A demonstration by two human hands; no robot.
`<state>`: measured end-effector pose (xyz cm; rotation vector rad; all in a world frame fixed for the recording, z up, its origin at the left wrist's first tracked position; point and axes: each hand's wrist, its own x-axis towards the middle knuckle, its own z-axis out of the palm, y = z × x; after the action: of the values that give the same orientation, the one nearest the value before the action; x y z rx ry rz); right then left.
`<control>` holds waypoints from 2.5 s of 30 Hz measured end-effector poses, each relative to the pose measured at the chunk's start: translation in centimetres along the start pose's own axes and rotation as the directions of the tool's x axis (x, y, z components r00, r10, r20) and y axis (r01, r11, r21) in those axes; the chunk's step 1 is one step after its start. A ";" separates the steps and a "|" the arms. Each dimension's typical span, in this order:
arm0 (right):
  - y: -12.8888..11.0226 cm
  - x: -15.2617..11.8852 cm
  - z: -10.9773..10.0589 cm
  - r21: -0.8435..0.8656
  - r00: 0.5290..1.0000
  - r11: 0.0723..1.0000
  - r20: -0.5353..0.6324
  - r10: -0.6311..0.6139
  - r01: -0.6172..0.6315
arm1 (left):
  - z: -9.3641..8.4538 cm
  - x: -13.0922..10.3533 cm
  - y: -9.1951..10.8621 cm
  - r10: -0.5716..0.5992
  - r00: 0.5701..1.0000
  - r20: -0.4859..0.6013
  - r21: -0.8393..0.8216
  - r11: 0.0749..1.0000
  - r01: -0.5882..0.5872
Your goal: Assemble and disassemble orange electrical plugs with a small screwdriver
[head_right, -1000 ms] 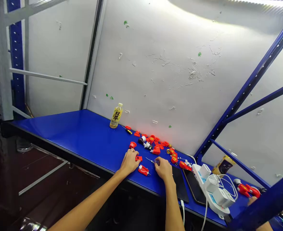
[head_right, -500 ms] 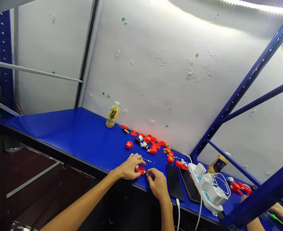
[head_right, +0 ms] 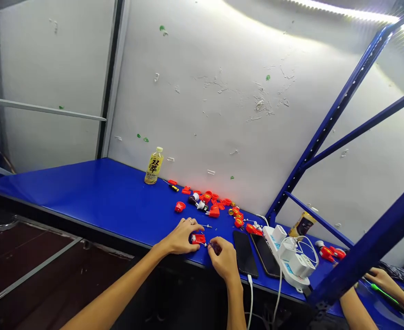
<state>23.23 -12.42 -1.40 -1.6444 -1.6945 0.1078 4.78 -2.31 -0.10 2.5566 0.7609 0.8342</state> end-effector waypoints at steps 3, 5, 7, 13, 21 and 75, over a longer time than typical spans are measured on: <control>-0.4 0.1 -0.1 -0.052 1.000 0.999 0.001 0.011 -0.011 | -0.3 -0.1 0.3 0.055 0.996 -0.066 -0.034 0.998 -0.058; -0.6 0.1 -0.2 -0.101 1.000 0.995 -0.003 0.005 -0.005 | -0.8 0.0 0.3 0.078 0.993 -0.093 -0.064 0.994 -0.084; -0.7 0.0 -0.2 -0.130 1.000 0.992 -0.004 0.002 -0.002 | -1.5 0.0 -0.1 0.122 0.991 -0.061 -0.065 0.990 -0.126; -1.3 0.2 0.3 -0.192 1.000 0.981 0.029 0.003 0.002 | -3.4 0.6 -1.6 0.402 0.881 0.250 0.058 0.902 -0.428; -1.8 1.0 1.2 -0.166 1.000 0.986 -0.010 -0.020 0.018 | -2.3 0.9 -1.3 0.412 0.854 0.317 -0.018 0.903 -0.429; -3.9 -11.5 6.1 0.445 0.850 0.887 -0.509 0.133 0.128 | -3.2 -0.6 2.0 0.236 0.895 0.379 -0.057 0.971 -0.232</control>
<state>15.33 -20.63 -8.74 -1.1685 -1.1267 0.0486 3.16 -3.84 3.00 2.7149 0.3305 0.3715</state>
